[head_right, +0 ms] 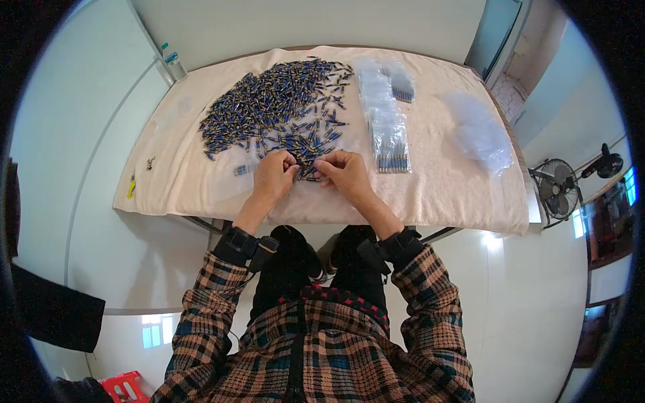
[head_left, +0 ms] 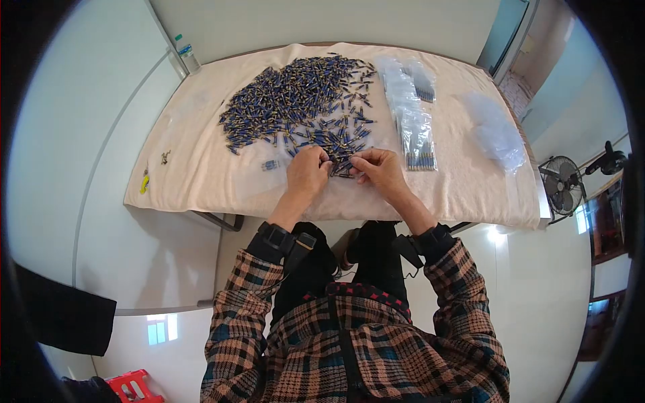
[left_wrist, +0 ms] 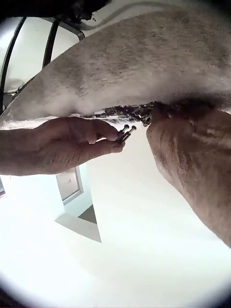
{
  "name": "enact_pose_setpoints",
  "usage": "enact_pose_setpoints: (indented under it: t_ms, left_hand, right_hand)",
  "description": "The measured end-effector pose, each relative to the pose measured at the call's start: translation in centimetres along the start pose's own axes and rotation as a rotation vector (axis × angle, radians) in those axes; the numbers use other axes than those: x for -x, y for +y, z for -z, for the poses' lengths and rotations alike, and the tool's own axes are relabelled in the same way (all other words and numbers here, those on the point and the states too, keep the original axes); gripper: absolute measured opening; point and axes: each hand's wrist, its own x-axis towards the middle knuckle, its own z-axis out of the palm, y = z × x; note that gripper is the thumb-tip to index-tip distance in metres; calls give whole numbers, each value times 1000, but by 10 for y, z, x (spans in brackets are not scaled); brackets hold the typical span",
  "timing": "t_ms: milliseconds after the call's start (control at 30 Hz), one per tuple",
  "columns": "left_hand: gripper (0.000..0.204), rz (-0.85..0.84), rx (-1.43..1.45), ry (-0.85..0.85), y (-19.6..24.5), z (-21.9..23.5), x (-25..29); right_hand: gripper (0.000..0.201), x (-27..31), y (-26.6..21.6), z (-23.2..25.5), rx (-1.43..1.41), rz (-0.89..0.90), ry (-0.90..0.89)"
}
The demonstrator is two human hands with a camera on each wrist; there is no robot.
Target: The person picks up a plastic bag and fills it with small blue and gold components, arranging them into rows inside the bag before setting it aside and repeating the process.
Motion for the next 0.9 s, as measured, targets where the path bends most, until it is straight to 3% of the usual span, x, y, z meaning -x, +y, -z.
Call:
enact_pose_setpoints:
  t_ms: [133, 233, 433, 900]
  left_hand:
    - [12, -8, 151, -10, -4, 3, 1]
    - [11, 55, 398, -141, 6, 20, 8]
    - [9, 17, 432, -172, 2, 25, 20]
    - [12, 107, 577, -172, -10, 44, 65]
  right_hand:
    - [13, -3, -2, -1, 48, -17, -45]
    - [14, -1, 1, -3, 56, -15, -74]
    - [17, 2, 3, -16, -79, 7, -82]
    - [13, 16, -2, -33, 69, -8, -284]
